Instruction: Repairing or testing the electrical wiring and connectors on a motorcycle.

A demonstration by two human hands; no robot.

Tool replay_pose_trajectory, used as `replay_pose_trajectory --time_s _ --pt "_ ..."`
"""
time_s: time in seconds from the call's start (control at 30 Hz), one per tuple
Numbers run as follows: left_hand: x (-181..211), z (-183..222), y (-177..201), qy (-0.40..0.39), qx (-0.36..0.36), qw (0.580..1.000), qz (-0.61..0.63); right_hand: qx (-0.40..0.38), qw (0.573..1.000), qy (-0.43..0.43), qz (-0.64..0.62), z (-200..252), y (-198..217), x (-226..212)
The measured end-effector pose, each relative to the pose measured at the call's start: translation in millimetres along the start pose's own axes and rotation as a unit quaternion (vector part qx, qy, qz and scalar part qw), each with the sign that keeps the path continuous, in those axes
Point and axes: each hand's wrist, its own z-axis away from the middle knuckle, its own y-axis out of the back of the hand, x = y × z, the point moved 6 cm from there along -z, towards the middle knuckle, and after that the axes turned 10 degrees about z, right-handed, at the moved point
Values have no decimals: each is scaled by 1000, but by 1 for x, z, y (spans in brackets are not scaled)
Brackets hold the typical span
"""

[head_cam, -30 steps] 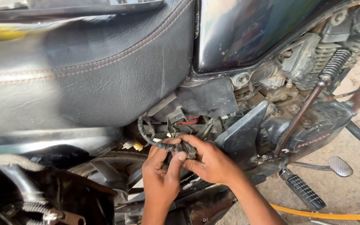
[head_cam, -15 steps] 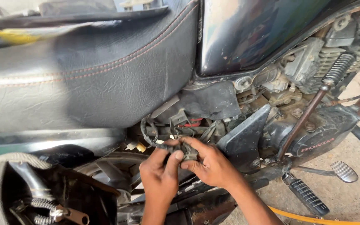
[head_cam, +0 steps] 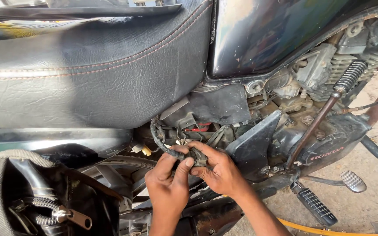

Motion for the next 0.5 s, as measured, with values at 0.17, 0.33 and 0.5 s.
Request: replay_pose_trajectory --time_s 0.17,0.33,0.5 --pt "4 4 -2 -54 -17 998 -2 25 997 -3 69 1 1 10" --pt "4 2 7 -15 -9 1000 -4 -17 1000 -4 3 -1 -5 6" --pt "2 3 1 -45 -16 999 -21 -12 999 -22 -28 -4 -6 7"
